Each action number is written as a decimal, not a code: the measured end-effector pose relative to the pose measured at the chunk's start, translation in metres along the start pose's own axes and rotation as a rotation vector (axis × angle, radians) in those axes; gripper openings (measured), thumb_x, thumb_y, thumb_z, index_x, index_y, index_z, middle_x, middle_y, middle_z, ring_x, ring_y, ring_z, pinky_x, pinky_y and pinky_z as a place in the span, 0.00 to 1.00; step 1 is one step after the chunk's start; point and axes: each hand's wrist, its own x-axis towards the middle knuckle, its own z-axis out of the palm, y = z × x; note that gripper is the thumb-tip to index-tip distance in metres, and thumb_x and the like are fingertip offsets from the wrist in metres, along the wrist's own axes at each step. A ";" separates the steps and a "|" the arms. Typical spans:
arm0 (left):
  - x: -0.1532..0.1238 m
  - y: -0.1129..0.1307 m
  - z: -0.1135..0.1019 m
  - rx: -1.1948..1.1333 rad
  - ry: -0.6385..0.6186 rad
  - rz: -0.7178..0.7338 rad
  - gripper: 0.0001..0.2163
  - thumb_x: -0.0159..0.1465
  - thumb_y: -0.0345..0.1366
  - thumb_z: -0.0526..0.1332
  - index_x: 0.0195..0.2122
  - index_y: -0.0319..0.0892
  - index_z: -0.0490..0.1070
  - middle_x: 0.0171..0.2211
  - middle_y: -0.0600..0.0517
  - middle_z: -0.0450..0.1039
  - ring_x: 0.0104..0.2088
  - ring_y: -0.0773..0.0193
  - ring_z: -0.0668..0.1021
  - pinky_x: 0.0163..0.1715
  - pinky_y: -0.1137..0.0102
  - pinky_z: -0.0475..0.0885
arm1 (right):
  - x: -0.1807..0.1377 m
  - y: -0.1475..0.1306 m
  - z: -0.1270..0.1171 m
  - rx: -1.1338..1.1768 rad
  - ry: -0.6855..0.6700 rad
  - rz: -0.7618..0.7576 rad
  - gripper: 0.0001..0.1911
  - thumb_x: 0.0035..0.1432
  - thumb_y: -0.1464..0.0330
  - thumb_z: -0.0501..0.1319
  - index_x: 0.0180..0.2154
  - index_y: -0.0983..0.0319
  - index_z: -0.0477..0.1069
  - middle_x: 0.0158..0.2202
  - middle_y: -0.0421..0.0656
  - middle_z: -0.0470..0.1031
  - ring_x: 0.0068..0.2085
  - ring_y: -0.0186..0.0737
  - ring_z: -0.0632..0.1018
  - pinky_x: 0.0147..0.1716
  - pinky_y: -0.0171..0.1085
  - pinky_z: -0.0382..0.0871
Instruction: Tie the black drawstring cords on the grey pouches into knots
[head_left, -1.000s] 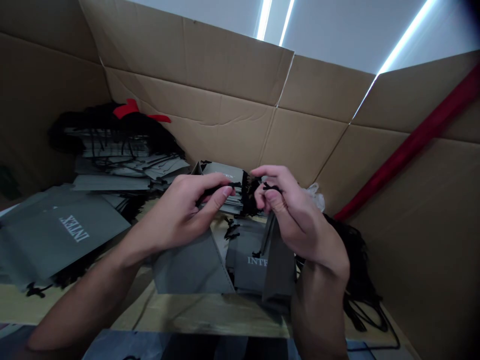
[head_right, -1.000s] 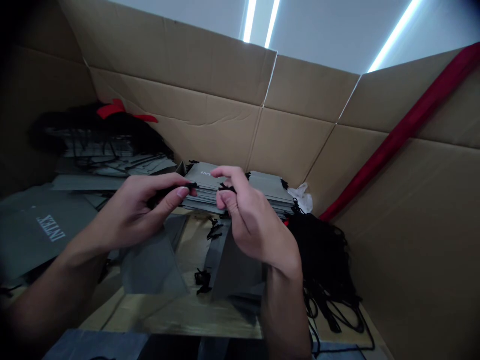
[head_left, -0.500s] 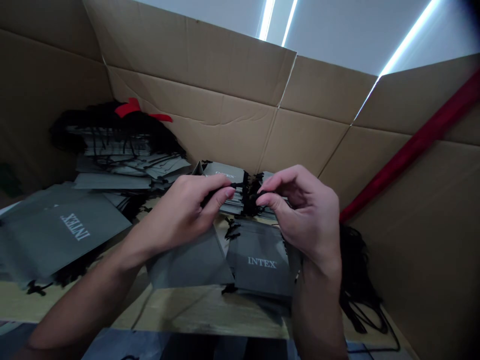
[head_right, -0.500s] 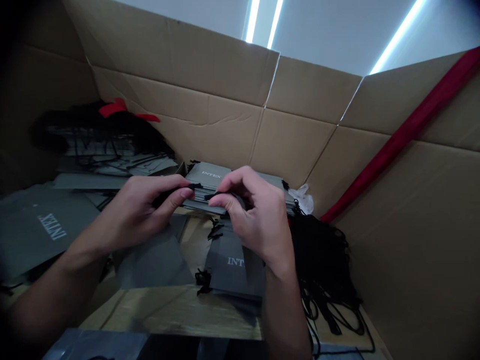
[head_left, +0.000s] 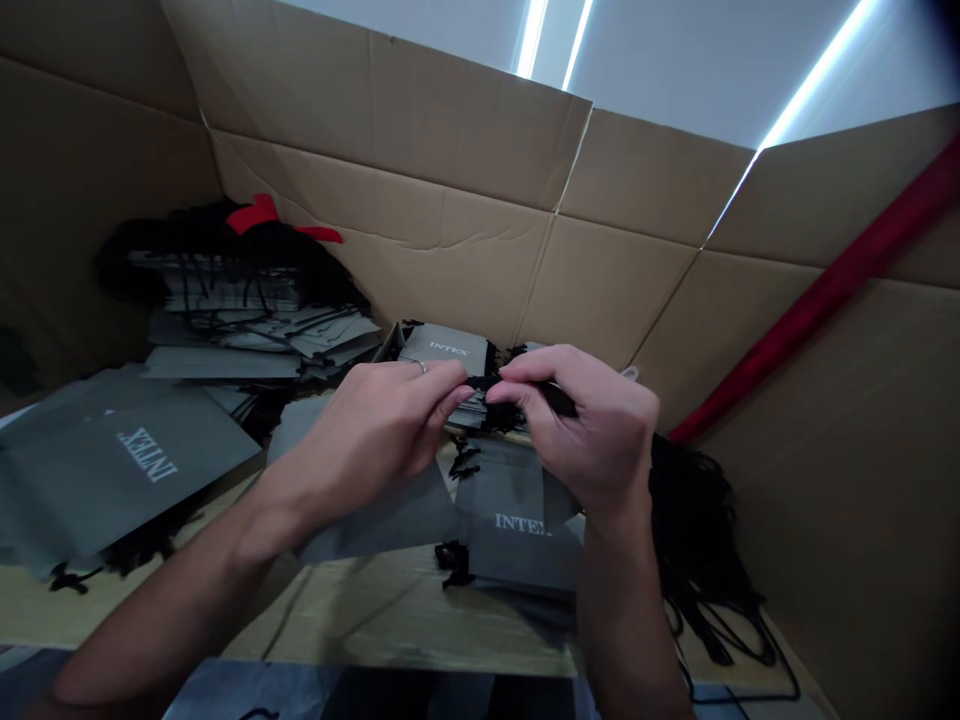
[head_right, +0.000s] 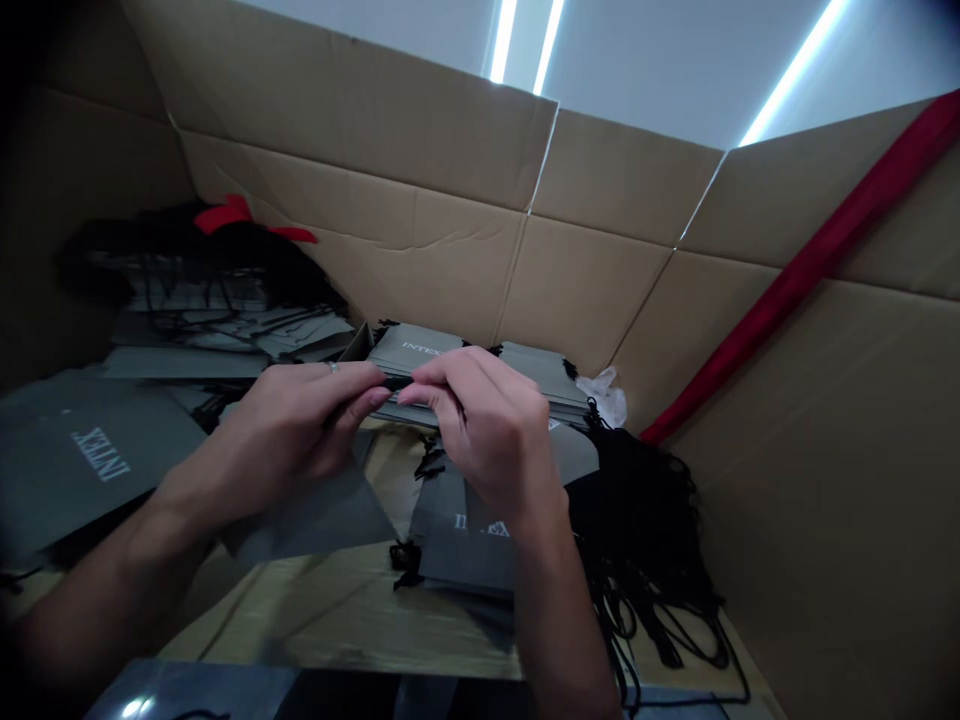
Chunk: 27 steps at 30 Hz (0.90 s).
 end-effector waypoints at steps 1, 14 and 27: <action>0.000 0.000 0.000 -0.013 -0.002 0.002 0.13 0.83 0.34 0.54 0.40 0.41 0.71 0.29 0.57 0.67 0.26 0.66 0.69 0.29 0.68 0.59 | 0.000 0.000 0.000 0.006 -0.004 -0.002 0.07 0.70 0.72 0.74 0.37 0.55 0.82 0.37 0.39 0.88 0.39 0.41 0.87 0.43 0.38 0.80; -0.002 -0.003 -0.005 -0.008 0.007 -0.012 0.12 0.81 0.31 0.55 0.37 0.43 0.65 0.29 0.58 0.62 0.26 0.67 0.66 0.29 0.68 0.57 | 0.002 0.001 -0.003 -0.040 -0.042 -0.020 0.09 0.66 0.72 0.78 0.35 0.58 0.80 0.34 0.37 0.87 0.34 0.37 0.86 0.38 0.34 0.77; -0.001 0.000 -0.001 0.090 0.026 0.010 0.11 0.81 0.29 0.54 0.37 0.43 0.66 0.29 0.58 0.64 0.26 0.67 0.67 0.28 0.68 0.56 | 0.002 0.001 -0.002 -0.055 -0.017 -0.031 0.11 0.65 0.71 0.78 0.35 0.59 0.78 0.34 0.37 0.85 0.34 0.36 0.85 0.37 0.33 0.75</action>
